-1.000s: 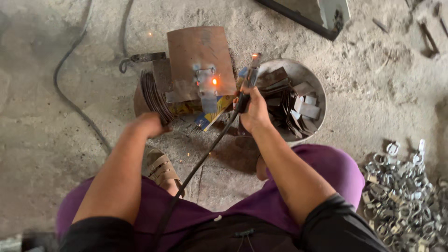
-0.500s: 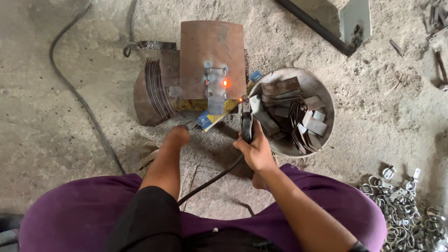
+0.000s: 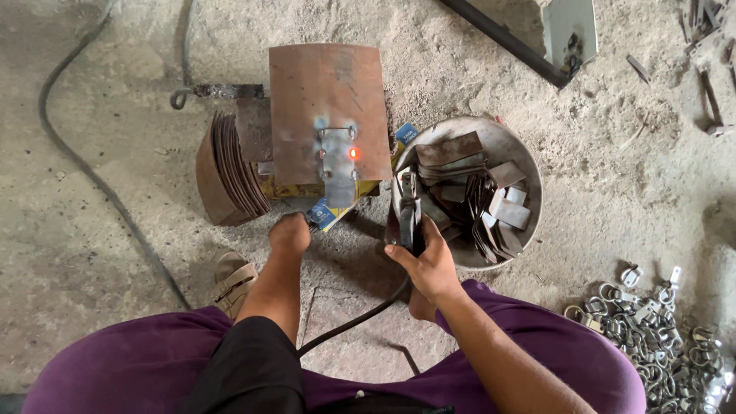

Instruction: The person sits on the floor and welds a small rectangular metal piece onto a larger flat metal sheet using a welding torch. They reposition the pieces and continue welding along the edges to secure the attachment.

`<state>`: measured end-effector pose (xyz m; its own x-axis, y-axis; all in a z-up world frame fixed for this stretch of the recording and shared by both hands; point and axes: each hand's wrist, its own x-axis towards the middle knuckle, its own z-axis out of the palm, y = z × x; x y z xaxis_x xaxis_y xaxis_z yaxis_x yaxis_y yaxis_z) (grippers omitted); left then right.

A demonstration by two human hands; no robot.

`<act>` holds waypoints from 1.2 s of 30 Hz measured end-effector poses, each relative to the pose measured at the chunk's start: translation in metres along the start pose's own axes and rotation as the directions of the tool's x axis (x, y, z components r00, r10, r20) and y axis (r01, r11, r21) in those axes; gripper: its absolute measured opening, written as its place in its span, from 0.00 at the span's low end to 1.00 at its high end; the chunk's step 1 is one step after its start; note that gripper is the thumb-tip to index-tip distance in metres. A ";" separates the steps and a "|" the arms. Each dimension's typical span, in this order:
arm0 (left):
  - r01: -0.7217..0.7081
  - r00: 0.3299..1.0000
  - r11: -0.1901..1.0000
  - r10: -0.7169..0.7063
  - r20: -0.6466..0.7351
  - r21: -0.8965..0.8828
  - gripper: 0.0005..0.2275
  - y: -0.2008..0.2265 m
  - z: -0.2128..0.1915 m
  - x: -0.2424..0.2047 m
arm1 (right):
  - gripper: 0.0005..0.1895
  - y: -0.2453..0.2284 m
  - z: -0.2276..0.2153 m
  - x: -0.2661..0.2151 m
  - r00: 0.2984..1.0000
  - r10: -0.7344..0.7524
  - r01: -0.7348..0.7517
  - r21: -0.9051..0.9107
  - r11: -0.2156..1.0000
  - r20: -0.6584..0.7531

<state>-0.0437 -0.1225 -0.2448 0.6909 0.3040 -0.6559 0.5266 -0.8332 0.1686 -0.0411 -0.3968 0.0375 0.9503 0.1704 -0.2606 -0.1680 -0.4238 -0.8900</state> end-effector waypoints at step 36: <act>-0.150 0.766 0.989 0.122 -0.631 0.009 0.14 -0.130 -0.274 -0.281 | 0.36 -0.001 -0.013 -0.015 0.928 -0.333 0.190 -0.555 0.810 -0.167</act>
<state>-0.1709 0.0271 0.1196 0.9061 0.4227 -0.0172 0.4124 -0.8737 0.2580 -0.0514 -0.4108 0.0474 0.9817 0.1503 0.1168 0.1901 -0.8047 -0.5625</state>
